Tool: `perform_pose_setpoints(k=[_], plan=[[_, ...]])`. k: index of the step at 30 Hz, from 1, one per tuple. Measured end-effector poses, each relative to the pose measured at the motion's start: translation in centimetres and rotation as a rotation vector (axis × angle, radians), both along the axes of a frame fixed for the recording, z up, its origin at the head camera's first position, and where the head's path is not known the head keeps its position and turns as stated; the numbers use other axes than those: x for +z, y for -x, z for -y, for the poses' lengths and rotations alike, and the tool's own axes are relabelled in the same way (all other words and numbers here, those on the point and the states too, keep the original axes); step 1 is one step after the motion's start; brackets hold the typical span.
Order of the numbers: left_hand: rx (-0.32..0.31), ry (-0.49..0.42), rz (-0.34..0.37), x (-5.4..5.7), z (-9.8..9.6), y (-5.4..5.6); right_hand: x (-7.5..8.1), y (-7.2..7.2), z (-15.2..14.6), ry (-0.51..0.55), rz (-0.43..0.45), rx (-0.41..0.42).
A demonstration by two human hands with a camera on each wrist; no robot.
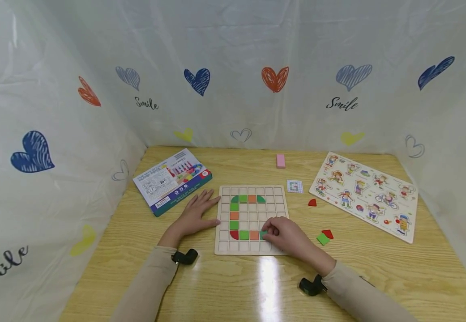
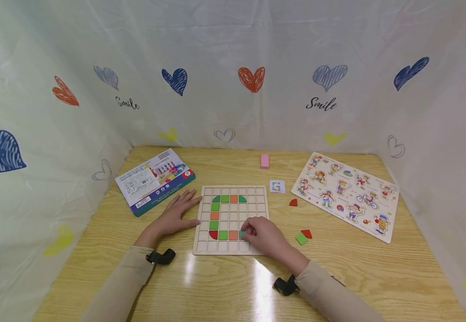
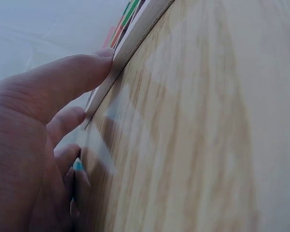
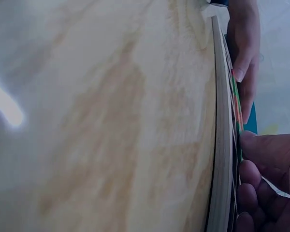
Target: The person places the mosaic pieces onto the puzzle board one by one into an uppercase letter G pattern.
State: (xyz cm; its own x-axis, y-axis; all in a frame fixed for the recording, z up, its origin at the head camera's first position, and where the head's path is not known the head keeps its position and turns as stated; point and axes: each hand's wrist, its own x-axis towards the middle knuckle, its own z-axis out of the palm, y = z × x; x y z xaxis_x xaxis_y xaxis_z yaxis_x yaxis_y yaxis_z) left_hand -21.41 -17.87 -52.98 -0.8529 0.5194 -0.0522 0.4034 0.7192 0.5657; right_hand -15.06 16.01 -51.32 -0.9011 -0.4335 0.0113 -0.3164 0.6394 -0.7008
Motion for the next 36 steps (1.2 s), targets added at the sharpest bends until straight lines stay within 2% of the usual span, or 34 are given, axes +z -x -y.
perform_pose_setpoints(k=[13, 20, 28, 36], plan=[[0.006, 0.003, 0.006, 0.2, -0.1, 0.1, -0.4, 0.2, 0.0, -0.052, -0.095, 0.034], [0.005, 0.004, 0.002, 0.0, -0.1, 0.2, -0.2, -0.3, -0.6, -0.033, -0.077, 0.022], [0.006, 0.003, -0.007, -0.1, -0.1, 0.2, 0.2, -0.8, -3.8, -0.013, -0.073, -0.076], [0.001, -0.007, -0.005, -0.1, 0.0, 0.1, 0.5, -0.9, -9.2, -0.089, -0.127, -0.202]])
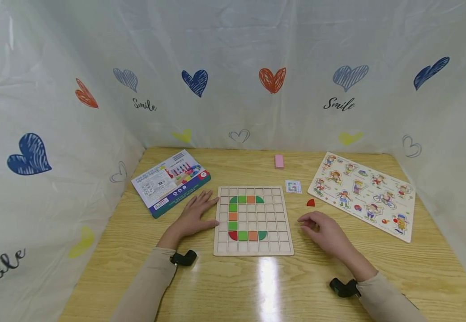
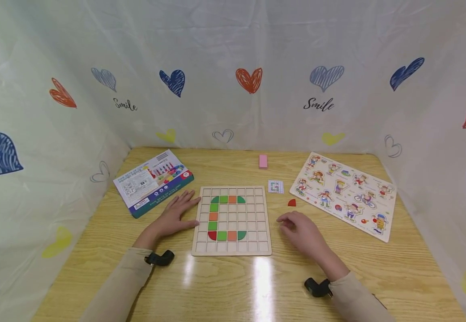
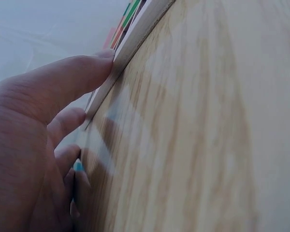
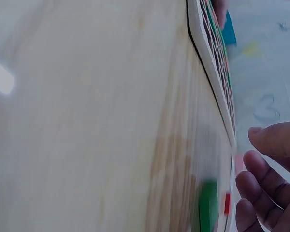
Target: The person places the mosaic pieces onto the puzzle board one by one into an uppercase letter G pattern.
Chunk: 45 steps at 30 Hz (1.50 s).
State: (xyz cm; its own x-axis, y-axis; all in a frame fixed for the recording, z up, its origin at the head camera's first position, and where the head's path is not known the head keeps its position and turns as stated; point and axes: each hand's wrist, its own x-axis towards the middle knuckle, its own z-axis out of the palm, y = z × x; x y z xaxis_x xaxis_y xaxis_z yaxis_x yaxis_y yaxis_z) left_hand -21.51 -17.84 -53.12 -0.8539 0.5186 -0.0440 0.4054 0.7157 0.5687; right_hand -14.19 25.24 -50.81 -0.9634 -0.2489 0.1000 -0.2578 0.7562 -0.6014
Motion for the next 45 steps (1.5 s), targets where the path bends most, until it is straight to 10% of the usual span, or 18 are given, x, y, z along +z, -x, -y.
perform_pose_setpoints(k=[18, 32, 45], plan=[[-0.003, 0.01, 0.0, -0.1, 0.1, 0.1, 1.1, -0.6, -6.6, -0.086, 0.025, 0.258], [0.004, 0.016, 0.011, 0.1, -0.1, -0.1, 0.5, 0.6, -4.5, -0.132, 0.04, 0.167], [0.01, 0.017, 0.018, 0.3, -0.1, -0.2, 0.4, 2.3, -0.2, 0.061, 0.068, 0.126]])
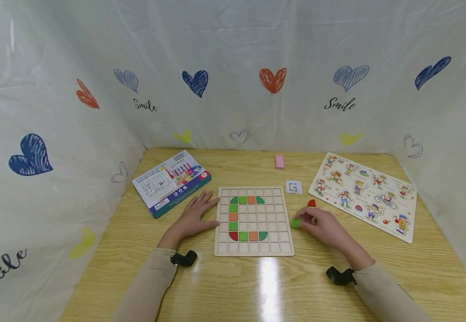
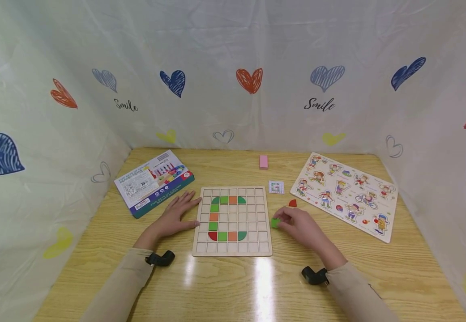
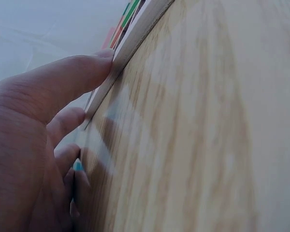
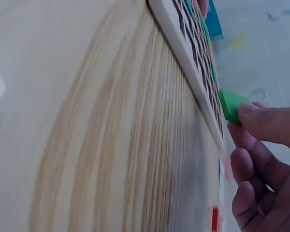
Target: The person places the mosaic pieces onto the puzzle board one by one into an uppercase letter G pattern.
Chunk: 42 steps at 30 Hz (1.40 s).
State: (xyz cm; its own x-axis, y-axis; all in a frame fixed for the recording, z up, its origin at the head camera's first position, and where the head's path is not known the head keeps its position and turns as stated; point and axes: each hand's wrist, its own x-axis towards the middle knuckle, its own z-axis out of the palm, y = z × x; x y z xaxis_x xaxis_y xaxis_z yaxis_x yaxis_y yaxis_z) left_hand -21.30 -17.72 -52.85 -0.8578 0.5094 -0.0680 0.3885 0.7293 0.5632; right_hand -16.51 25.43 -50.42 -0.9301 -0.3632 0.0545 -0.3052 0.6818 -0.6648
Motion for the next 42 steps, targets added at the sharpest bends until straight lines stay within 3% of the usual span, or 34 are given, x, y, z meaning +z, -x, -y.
perform_pose_setpoints(k=[5, 13, 18, 32, 38, 42], plan=[[-0.002, 0.001, -0.006, 0.1, 0.0, 0.0, -0.2, 0.8, 3.1, 0.057, 0.053, 0.021], [-0.001, 0.0, 0.005, 0.0, -0.1, 0.0, -0.6, 1.3, 7.0, 0.068, 0.039, 0.125], [-0.001, -0.002, 0.0, 0.1, -0.1, 0.0, -0.9, 1.3, 8.2, 0.052, 0.051, 0.14], [-0.009, -0.02, -0.017, 0.2, -0.1, 0.0, -0.9, 0.8, 8.0, 0.006, -0.001, 0.169], [-0.005, -0.001, -0.011, 0.1, -0.1, 0.0, -0.8, 0.7, 6.4, 0.028, 0.02, 0.08], [-0.005, 0.003, -0.016, 0.1, -0.1, 0.0, -0.9, 1.1, 4.4, 0.0, -0.023, 0.011]])
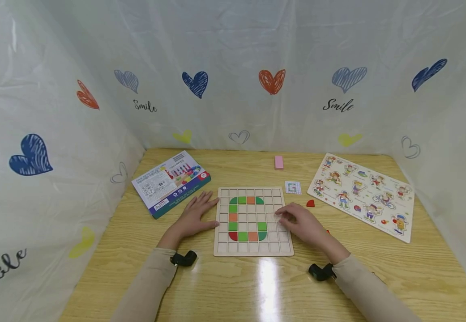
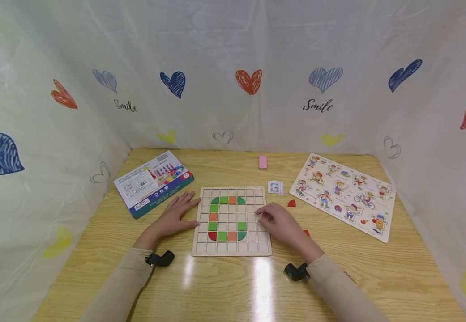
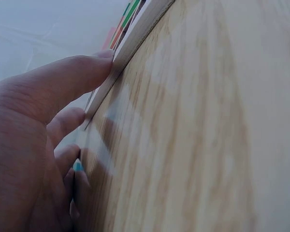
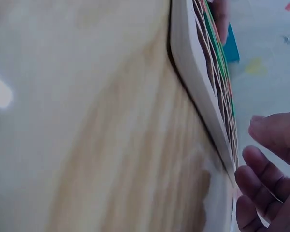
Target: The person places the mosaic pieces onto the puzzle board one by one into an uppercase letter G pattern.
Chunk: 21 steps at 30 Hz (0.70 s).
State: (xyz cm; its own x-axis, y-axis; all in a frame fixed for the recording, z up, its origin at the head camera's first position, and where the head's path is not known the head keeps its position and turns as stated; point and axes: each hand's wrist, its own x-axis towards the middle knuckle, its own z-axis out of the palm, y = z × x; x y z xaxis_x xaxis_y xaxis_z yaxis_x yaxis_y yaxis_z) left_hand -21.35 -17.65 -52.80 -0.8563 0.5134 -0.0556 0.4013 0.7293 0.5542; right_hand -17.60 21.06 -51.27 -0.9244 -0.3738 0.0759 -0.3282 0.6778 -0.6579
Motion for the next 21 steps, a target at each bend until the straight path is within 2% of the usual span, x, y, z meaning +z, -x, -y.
perform_pose_setpoints(k=[7, 11, 16, 21], plan=[[0.0, -0.004, 0.0, -0.2, 0.1, 0.0, 0.5, 1.1, -3.7, -0.104, -0.112, -0.125], [-0.003, -0.012, 0.0, -0.4, 0.2, 0.1, 0.8, 1.7, -5.1, -0.185, -0.131, -0.172], [-0.006, -0.012, -0.001, -0.4, 0.2, 0.1, 0.9, 2.2, -6.1, -0.281, -0.113, -0.161], [-0.007, -0.012, -0.007, -0.3, 0.2, 0.1, 0.9, 2.3, -6.2, -0.272, -0.074, -0.143]])
